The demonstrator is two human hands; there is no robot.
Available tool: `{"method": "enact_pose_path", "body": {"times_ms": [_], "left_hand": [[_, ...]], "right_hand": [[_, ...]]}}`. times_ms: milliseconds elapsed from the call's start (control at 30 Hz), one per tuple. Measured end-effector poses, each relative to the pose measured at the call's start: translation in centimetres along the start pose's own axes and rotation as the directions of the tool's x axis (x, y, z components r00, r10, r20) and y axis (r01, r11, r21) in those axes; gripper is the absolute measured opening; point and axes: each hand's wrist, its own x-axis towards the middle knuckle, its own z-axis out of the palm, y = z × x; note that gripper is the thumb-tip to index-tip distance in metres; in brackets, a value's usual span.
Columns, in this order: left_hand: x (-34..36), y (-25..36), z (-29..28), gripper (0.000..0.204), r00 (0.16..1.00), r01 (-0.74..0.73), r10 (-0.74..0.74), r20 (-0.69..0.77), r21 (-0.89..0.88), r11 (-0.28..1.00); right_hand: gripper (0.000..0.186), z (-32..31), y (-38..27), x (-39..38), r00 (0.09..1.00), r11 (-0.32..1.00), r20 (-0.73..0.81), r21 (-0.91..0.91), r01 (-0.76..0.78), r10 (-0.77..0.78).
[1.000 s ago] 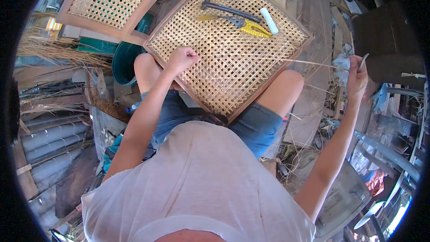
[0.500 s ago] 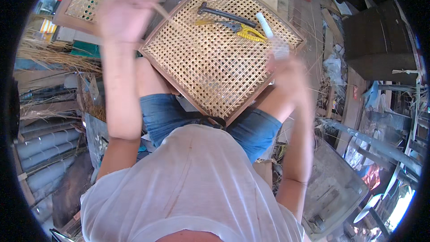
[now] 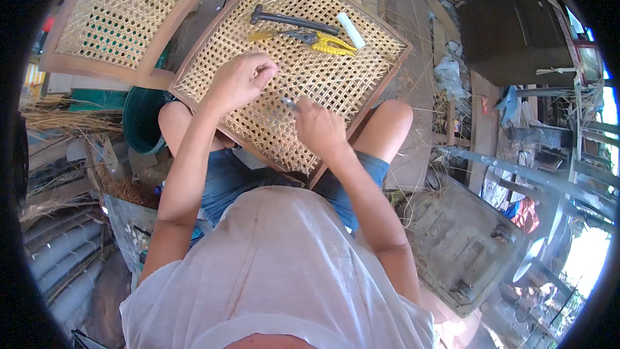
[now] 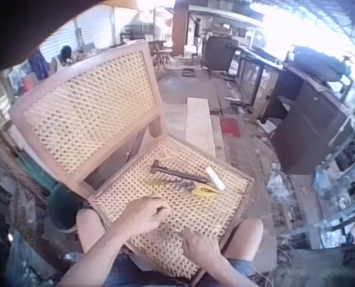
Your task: Repairing the wicker mesh of a chair seat using hand tools.
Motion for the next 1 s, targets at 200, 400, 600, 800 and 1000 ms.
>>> {"method": "enact_pose_path", "body": {"times_ms": [200, 400, 600, 800, 1000], "left_hand": [[-0.7, -5.1, 4.8, 0.014, 0.995, 0.094, -0.095, 0.030, 0.034, 0.995], [-0.7, -4.8, 3.8, 0.014, 0.990, 0.139, -0.139, -0.009, 0.094, 0.986], [-0.2, -3.9, 3.6, 0.013, 0.992, 0.122, -0.116, -0.047, 0.159, 0.980], [0.8, -7.2, 4.1, 0.017, 0.968, 0.189, -0.199, 0.152, 0.072, 0.979], [1.1, -6.1, 6.3, 0.019, 0.972, 0.111, -0.096, 0.215, -0.057, 0.992]], "right_hand": [[0.018, -1.1, 0.4, 3.4, 0.988, 0.972, 0.147, -0.234, -0.005, 0.040], [0.019, -0.9, -1.8, 5.4, 0.966, 0.963, 0.242, -0.269, -0.021, 0.089], [0.022, -0.5, 0.3, 5.7, 0.974, 0.989, 0.201, -0.121, -0.082, 0.105], [0.022, -1.2, 1.2, 7.0, 0.953, 0.994, 0.284, -0.024, -0.104, 0.107], [0.026, -3.3, 0.7, 7.2, 0.911, 0.983, 0.380, -0.141, -0.116, 0.162]]}}
